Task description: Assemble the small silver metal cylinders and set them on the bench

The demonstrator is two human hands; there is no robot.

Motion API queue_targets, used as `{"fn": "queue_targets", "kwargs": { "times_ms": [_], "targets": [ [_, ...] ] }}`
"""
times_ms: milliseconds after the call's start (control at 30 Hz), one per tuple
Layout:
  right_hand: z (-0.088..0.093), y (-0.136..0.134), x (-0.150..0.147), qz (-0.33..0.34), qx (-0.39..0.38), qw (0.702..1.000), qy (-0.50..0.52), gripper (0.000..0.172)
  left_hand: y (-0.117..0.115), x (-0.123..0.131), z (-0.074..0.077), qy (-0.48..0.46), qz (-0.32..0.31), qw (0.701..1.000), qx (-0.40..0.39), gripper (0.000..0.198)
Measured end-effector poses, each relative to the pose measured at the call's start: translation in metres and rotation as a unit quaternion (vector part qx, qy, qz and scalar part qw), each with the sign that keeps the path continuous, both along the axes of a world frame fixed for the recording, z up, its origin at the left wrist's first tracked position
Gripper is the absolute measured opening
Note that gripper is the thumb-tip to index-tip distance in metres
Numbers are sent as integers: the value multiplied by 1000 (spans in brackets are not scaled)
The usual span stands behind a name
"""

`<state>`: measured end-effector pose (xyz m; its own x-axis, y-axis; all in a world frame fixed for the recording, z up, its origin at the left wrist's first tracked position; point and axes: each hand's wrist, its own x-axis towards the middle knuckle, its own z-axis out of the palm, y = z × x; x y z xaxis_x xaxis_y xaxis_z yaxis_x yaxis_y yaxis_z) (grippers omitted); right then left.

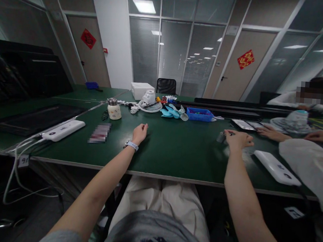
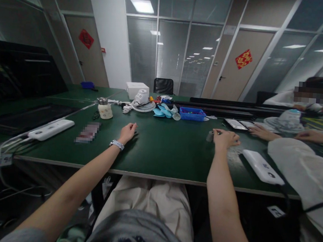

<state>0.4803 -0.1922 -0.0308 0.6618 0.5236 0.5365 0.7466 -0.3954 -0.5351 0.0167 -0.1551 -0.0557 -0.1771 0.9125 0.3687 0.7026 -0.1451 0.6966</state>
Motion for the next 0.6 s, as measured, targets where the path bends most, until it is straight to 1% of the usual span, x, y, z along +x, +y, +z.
{"fn": "queue_targets", "kwargs": {
  "times_ms": [100, 233, 333, 400, 433, 467, 533, 567, 600],
  "targets": [
    [3, -1, -8, -27, -17, 999, 24, 29, -1, 0, 1, 3, -1, 1000, 1, 36],
    [4, -3, -14, -21, -36, 999, 28, 33, -2, 0, 1, 6, -6, 1000, 1, 37],
    [2, -2, -11, -15, -46, 998, 30, 35, -1, 0, 0, 12, -4, 1000, 3, 37],
    [-1, -1, -3, -7, -42, 998, 43, 37, 0, -1, -1, 20, -1, 1000, 2, 38],
    [-4, 0, 4, 3, -35, 998, 57, 42, 1, -1, -1, 24, 1, 1000, 1, 38],
    [-7, 1, 12, 22, -28, 996, 77, 51, 1, -1, -2, 27, 2, 1000, 2, 38],
    [-14, 4, 29, 75, -22, 989, 129, 69, 2, -1, -2, 33, 1, 999, 3, 39],
    [-19, 6, 37, 99, -25, 983, 153, 73, 2, -1, -2, 34, -1, 999, 4, 39],
    [-23, 8, 44, 114, -31, 978, 170, 73, 2, -1, -2, 35, -2, 999, 5, 40]
  ]
}}
